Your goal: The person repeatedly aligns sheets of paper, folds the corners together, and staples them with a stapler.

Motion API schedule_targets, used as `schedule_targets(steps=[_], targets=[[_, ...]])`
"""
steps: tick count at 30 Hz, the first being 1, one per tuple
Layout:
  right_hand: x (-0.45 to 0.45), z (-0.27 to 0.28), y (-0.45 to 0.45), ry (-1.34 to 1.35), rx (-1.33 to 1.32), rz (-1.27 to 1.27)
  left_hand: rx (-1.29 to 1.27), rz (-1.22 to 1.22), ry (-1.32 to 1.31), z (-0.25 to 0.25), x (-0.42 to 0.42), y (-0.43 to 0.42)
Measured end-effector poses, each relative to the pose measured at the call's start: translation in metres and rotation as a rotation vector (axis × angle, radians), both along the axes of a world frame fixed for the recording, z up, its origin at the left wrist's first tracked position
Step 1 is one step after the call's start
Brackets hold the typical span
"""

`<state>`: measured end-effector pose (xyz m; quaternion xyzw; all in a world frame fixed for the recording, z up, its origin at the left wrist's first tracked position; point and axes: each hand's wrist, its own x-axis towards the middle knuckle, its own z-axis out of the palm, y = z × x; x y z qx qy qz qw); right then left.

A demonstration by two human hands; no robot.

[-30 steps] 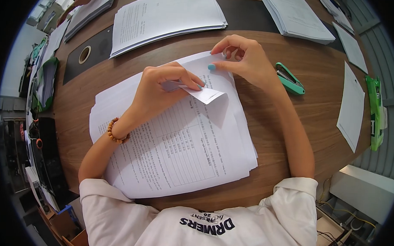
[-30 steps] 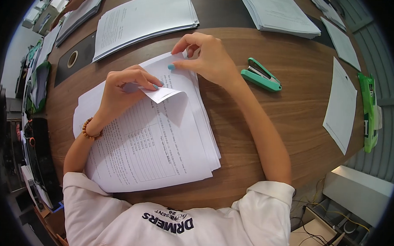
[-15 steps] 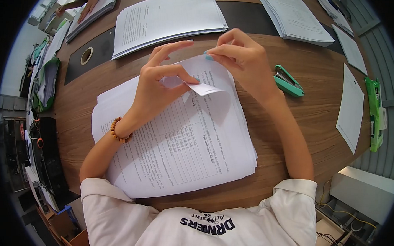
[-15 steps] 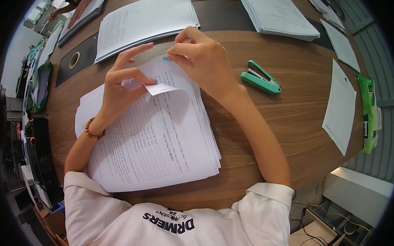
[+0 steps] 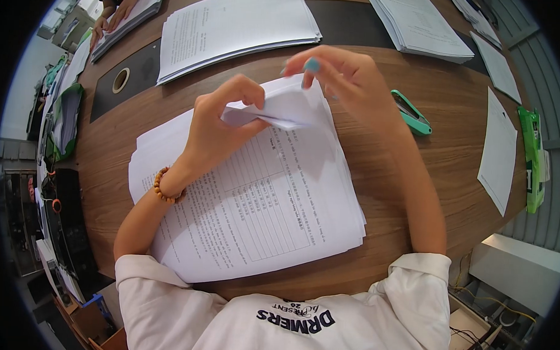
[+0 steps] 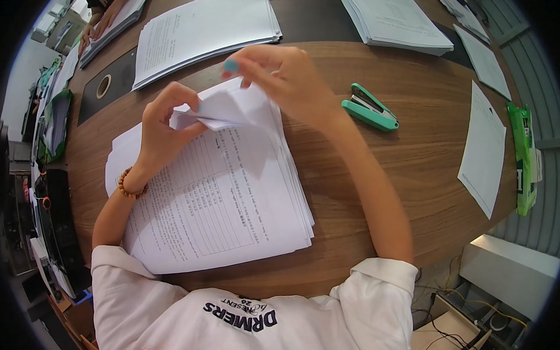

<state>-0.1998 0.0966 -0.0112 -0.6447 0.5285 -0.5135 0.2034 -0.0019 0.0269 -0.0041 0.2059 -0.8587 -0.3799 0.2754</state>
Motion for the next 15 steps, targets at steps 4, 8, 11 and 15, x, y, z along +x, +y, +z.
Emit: schedule_targets(steps=[4, 8, 11, 15], targets=[[-0.013, -0.014, 0.001, 0.187, 0.060, -0.078, -0.095, -0.085, 0.080, -0.004, 0.002, -0.002], [-0.016, -0.016, 0.001, 0.107, 0.201, 0.054, -0.240, -0.148, 0.059, -0.005, 0.002, -0.002], [-0.009, -0.012, 0.001, 0.090, 0.298, 0.039, -0.253, -0.151, 0.046, -0.005, 0.003, -0.003], [-0.007, -0.013, 0.002, 0.084, 0.202, -0.009, -0.240, -0.147, 0.060, -0.006, 0.003, -0.003]])
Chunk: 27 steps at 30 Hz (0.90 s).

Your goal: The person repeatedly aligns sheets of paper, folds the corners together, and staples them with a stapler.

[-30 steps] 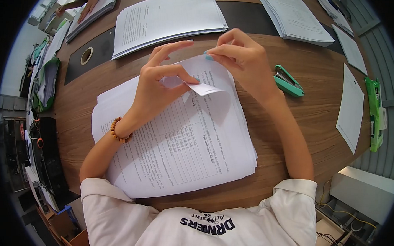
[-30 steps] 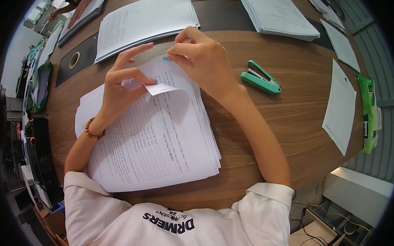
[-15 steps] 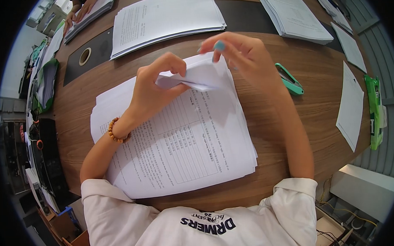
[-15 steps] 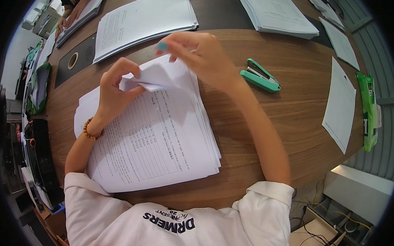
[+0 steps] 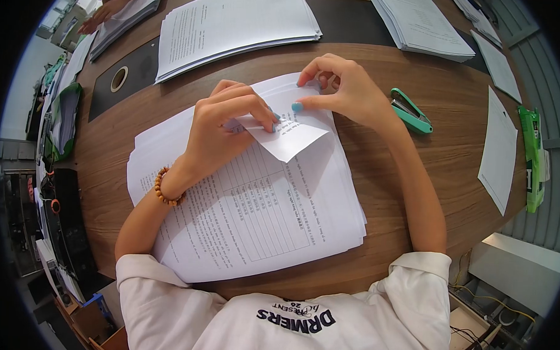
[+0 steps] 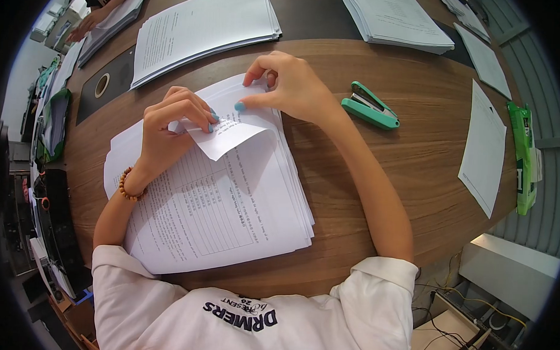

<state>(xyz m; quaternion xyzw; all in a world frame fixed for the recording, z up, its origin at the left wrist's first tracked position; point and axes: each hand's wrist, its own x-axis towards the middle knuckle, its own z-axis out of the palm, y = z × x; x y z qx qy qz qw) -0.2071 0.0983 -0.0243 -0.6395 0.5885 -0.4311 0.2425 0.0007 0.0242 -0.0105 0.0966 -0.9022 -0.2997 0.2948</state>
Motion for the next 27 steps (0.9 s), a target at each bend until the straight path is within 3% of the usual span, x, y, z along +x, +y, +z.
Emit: schedule_targets(steps=[4, 8, 14, 16, 27], targets=[[-0.001, 0.004, 0.000, -0.068, 0.212, -0.017, -0.001, 0.000, 0.006, 0.000, 0.000, 0.000], [0.003, 0.006, 0.002, -0.049, 0.224, -0.073, -0.012, 0.001, 0.002, 0.000, 0.001, -0.001], [0.016, 0.001, 0.005, 0.137, -0.247, -0.103, -0.020, 0.067, 0.019, 0.001, 0.000, 0.000], [0.019, 0.009, 0.008, 0.342, -0.376, -0.145, -0.009, 0.061, 0.032, 0.001, 0.000, 0.000], [0.019, 0.012, 0.007, 0.442, -0.510, -0.215, -0.024, 0.063, 0.006, 0.003, 0.001, 0.001]])
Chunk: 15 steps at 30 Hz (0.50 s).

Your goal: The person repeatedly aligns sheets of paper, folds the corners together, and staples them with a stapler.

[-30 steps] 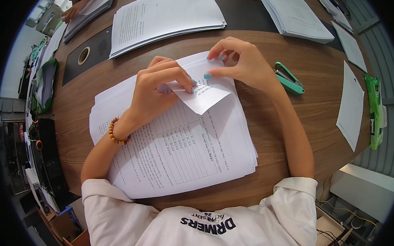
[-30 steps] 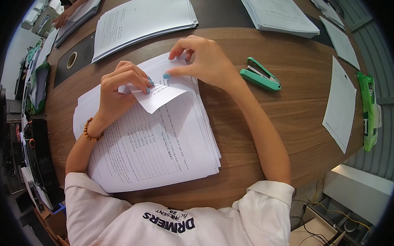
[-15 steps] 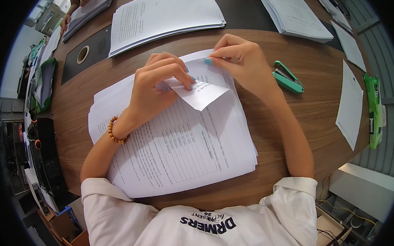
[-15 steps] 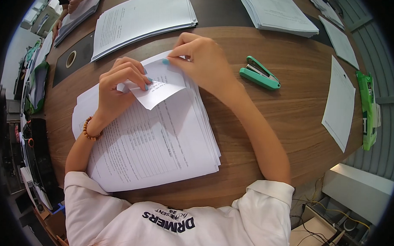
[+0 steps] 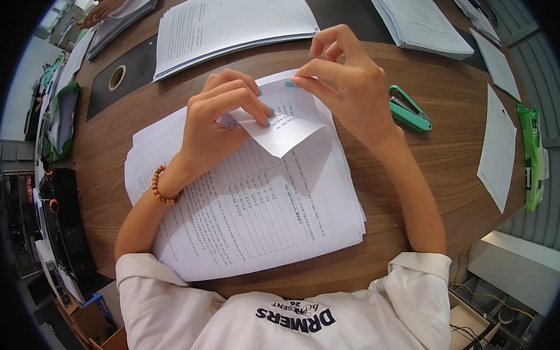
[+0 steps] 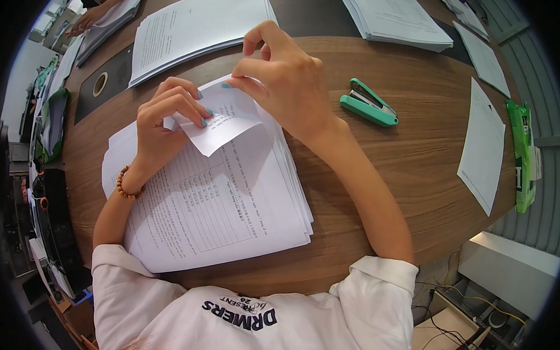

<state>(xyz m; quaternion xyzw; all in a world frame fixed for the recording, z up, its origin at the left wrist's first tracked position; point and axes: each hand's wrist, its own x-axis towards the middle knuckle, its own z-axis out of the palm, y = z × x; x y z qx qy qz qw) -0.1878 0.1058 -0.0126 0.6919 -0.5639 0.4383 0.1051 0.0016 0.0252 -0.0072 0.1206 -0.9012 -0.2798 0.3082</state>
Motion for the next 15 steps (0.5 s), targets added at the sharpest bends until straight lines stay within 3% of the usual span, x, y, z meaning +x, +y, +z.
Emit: schedule_targets(steps=[2, 5, 6, 7, 8, 9, 11, 15], targets=[[0.001, 0.002, 0.001, 0.018, -0.022, -0.006, 0.023, 0.019, 0.030, -0.001, 0.000, 0.000], [0.000, 0.009, 0.003, -0.177, 0.112, 0.170, -0.036, 0.045, 0.113, 0.002, -0.005, 0.001], [-0.002, 0.015, 0.004, -0.444, 0.241, 0.351, -0.057, 0.054, 0.141, 0.002, -0.005, 0.001], [-0.003, 0.018, 0.005, -0.712, 0.370, 0.531, 0.121, -0.003, 0.070, -0.003, 0.000, -0.002], [-0.005, 0.015, 0.004, -0.714, 0.371, 0.531, 0.298, -0.061, -0.001, -0.006, 0.002, -0.004], [-0.010, 0.011, 0.000, -0.671, 0.364, 0.425, 0.299, -0.061, -0.002, -0.005, 0.002, -0.003], [-0.015, -0.002, -0.005, -0.557, 0.397, 0.194, 0.165, -0.063, 0.036, -0.003, 0.002, -0.001], [-0.021, -0.017, -0.004, -0.366, 0.466, 0.189, 0.058, -0.126, 0.055, -0.002, 0.003, -0.003]])
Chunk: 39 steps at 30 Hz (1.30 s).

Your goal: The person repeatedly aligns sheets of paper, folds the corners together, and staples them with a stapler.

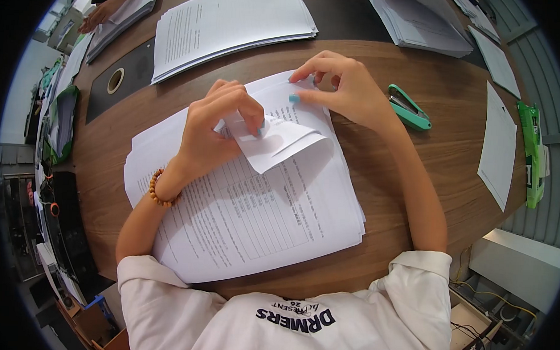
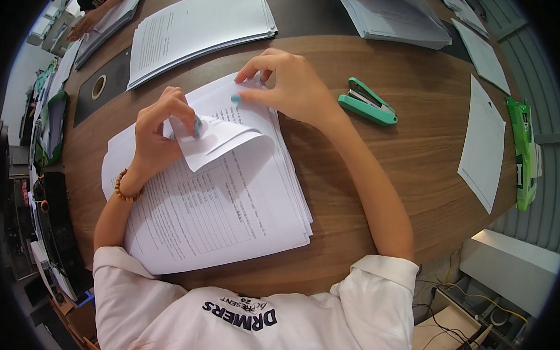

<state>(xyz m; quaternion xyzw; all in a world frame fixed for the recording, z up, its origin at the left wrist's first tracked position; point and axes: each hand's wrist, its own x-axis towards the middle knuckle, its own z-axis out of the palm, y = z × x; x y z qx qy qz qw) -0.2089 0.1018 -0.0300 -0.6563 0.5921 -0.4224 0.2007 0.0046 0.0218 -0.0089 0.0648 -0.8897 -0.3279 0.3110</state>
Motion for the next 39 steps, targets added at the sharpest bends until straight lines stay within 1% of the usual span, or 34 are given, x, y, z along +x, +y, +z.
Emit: schedule_targets(steps=[3, 5, 9, 11, 12, 13, 15, 16, 19, 21, 22, 23, 24, 26, 27, 29, 30, 32, 33, 35, 36, 37, 38, 39], targets=[[-0.002, 0.001, -0.001, -0.006, -0.021, 0.048, -0.033, 0.011, -0.046, 0.004, 0.001, 0.002], [-0.001, 0.004, -0.001, -0.214, 0.201, 0.019, -0.093, -0.014, -0.036, 0.001, 0.002, 0.000], [0.004, 0.009, 0.002, -0.203, 0.192, -0.032, -0.114, -0.013, -0.020, 0.002, 0.000, -0.001], [0.007, 0.006, 0.003, -0.143, 0.056, -0.074, -0.109, -0.008, -0.007, 0.000, 0.000, 0.000], [0.009, 0.010, 0.005, -0.047, 0.025, -0.057, -0.105, 0.000, -0.011, 0.000, 0.000, 0.000], [0.010, 0.010, 0.006, -0.044, 0.013, -0.058, -0.102, 0.009, -0.015, 0.001, 0.000, 0.000], [0.013, 0.008, 0.006, 0.032, -0.173, 0.000, -0.120, 0.006, -0.016, 0.000, 0.001, -0.001], [0.016, 0.011, 0.008, 0.099, -0.215, -0.002, -0.089, 0.012, -0.010, 0.000, 0.001, 0.000], [0.025, 0.017, 0.010, 0.165, -0.307, -0.057, -0.064, 0.016, -0.004, 0.002, 0.002, 0.001], [0.026, 0.023, 0.010, 0.156, -0.373, -0.062, -0.050, 0.110, 0.140, 0.006, -0.004, 0.005], [0.025, 0.028, 0.012, 0.021, -0.280, -0.023, -0.169, 0.111, 0.090, 0.010, -0.003, 0.001], [0.025, 0.031, 0.014, -0.112, -0.184, 0.018, -0.172, 0.109, 0.093, 0.008, -0.004, -0.001], [0.028, 0.032, 0.016, -0.110, -0.184, 0.017, -0.010, 0.118, 0.089, 0.005, -0.005, -0.001], [0.033, 0.035, 0.018, -0.390, 0.138, 0.024, 0.311, 0.133, 0.090, 0.004, -0.005, 0.004], [0.031, 0.034, 0.018, -0.389, 0.135, 0.023, 0.309, 0.132, 0.091, 0.005, -0.005, 0.004], [0.027, 0.029, 0.019, -0.643, 0.281, 0.156, 0.333, 0.155, -0.052, 0.008, -0.003, 0.003], [0.026, 0.026, 0.023, -0.642, 0.276, 0.156, 0.328, 0.154, -0.051, 0.008, -0.003, 0.002], [0.027, 0.021, 0.037, -0.652, 0.311, 0.218, 0.204, 0.157, -0.038, 0.006, -0.004, 0.000], [0.029, 0.021, 0.042, -0.648, 0.306, 0.217, 0.200, 0.154, -0.033, 0.008, -0.004, 0.002], [0.034, 0.023, 0.052, -0.465, 0.347, 0.186, 0.082, 0.230, -0.060, 0.015, -0.004, 0.006], [0.037, 0.023, 0.055, -0.443, 0.349, 0.143, 0.083, 0.221, -0.060, 0.017, -0.002, 0.005], [0.038, 0.024, 0.060, -0.446, 0.348, 0.134, -0.053, 0.220, -0.055, 0.021, 0.001, 0.003], [0.038, 0.029, 0.066, -0.432, 0.274, 0.078, -0.188, 0.218, -0.047, 0.025, 0.004, 0.000], [0.039, 0.035, 0.071, -0.416, 0.200, 0.024, -0.373, 0.363, -0.030, 0.039, 0.008, 0.002]])
